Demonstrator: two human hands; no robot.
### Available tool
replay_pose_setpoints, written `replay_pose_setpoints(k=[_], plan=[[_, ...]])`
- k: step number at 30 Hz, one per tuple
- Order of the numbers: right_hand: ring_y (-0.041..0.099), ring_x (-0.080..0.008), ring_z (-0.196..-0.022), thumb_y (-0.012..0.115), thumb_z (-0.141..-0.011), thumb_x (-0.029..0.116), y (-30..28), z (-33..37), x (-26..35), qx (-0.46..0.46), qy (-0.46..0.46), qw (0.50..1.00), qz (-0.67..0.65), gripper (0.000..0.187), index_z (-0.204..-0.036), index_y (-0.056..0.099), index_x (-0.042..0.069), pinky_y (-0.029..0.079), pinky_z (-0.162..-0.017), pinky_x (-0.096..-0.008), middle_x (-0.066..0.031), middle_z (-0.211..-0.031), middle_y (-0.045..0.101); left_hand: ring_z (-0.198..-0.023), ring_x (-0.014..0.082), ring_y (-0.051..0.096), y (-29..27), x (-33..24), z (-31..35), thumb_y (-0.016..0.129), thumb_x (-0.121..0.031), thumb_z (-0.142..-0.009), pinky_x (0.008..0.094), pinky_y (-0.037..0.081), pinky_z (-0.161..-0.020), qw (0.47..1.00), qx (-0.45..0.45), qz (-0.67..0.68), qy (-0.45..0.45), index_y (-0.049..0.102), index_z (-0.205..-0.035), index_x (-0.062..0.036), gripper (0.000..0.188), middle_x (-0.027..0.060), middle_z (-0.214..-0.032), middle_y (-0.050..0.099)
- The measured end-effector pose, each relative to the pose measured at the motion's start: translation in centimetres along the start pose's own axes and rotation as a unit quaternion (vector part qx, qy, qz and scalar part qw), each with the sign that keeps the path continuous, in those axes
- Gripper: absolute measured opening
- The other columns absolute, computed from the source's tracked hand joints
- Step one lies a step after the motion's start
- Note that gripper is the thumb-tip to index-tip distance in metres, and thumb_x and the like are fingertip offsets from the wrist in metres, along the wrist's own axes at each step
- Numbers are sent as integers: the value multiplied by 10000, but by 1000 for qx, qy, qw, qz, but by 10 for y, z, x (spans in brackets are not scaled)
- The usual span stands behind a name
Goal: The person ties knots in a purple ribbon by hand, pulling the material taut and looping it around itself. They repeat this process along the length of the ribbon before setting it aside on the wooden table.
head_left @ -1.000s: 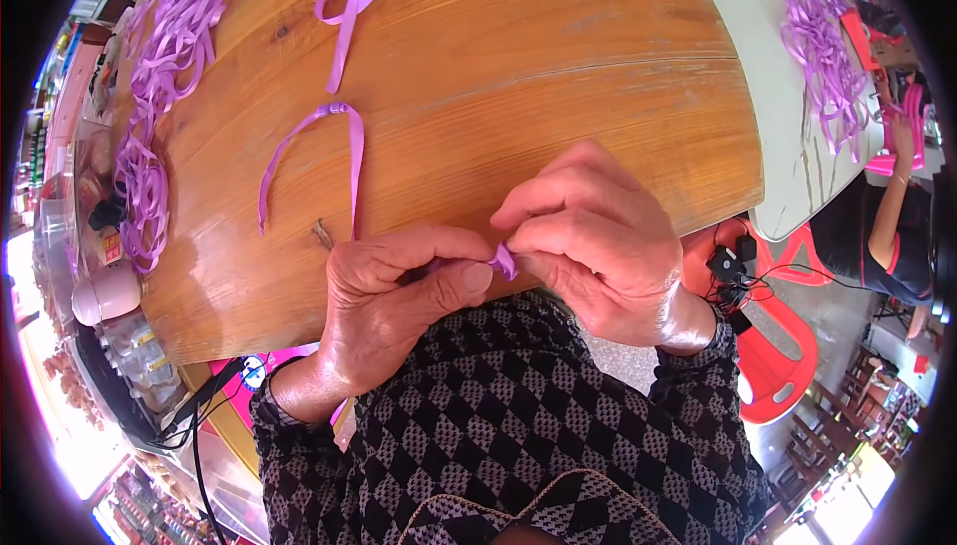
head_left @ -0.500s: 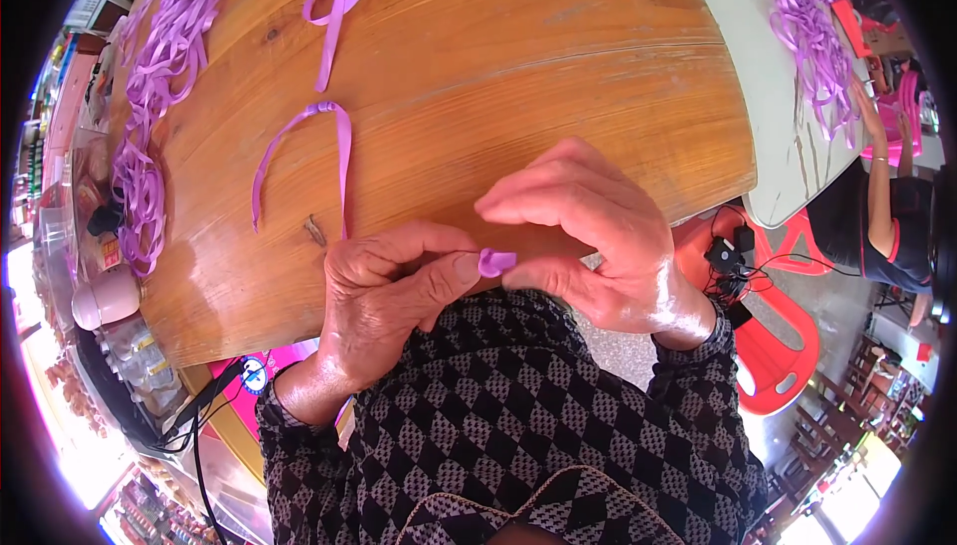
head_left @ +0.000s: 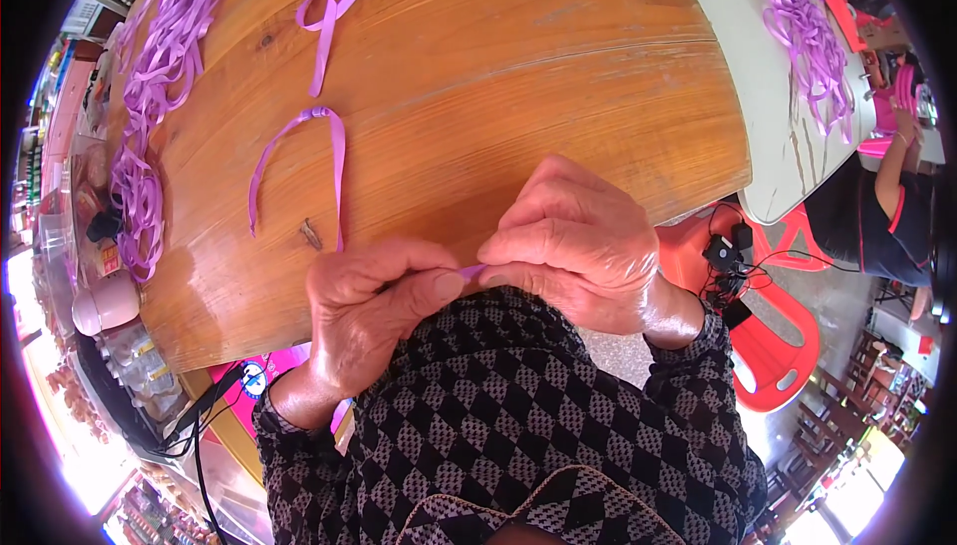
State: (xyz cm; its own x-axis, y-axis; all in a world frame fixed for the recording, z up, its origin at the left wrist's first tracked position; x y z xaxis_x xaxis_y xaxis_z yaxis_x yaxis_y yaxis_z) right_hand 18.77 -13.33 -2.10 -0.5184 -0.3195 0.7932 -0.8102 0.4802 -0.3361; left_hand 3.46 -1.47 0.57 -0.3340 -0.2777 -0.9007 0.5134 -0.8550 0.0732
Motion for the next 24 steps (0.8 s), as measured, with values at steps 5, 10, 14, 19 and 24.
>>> replay_pose_setpoints(k=[5,10,14,19,24], plan=[[507,-196,-622,777,-579,61,4,-3,3,7,-19,1000,12,264,-805,640,55,392,-504,-300,-25,-715,559,-776,256,576,6,-27,0,700,-83,-714,289,431,-664,774,-52,-512,369,614,-956,12,274,146,-848,588],[495,-206,-600,767,-552,19,5,-11,8,-6,-50,998,41,295,-806,618,22,389,-495,-309,-42,-683,543,-820,169,570,11,-20,-1,679,-90,-775,254,444,-723,976,-19,-146,160,578,-1030,33,301,115,-952,599],[493,-215,-590,765,-551,13,6,-8,8,11,-11,998,55,359,-867,595,14,393,-496,-314,-51,-660,537,-746,75,555,3,-12,-8,642,-95,-829,202,457,-679,993,67,42,-88,577,-1049,46,269,53,-878,627],[500,-218,-596,768,-565,29,5,-6,8,20,-1,996,84,394,-911,578,16,401,-503,-317,-54,-672,552,-626,58,528,8,-8,-14,663,-93,-806,188,417,-556,994,23,52,-91,628,-913,41,175,33,-749,628],[540,-199,-662,759,-631,61,-3,-2,2,48,46,998,-9,374,-955,583,-1,431,-534,-294,-56,-715,585,-560,40,470,1,-1,-16,684,-93,-781,179,341,-492,989,24,76,-127,647,-800,24,124,14,-666,598]])
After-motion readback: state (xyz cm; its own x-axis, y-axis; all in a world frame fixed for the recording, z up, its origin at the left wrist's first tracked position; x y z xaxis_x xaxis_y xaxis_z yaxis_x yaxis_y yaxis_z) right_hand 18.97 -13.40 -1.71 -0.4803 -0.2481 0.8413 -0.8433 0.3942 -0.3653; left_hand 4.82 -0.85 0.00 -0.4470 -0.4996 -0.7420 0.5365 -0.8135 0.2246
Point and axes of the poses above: each hand's wrist, its own z-axis away from the middle knuckle, its own y-axis out of the palm, x = y × z, the point moved 1 cm from there along -z, towards the middle knuckle
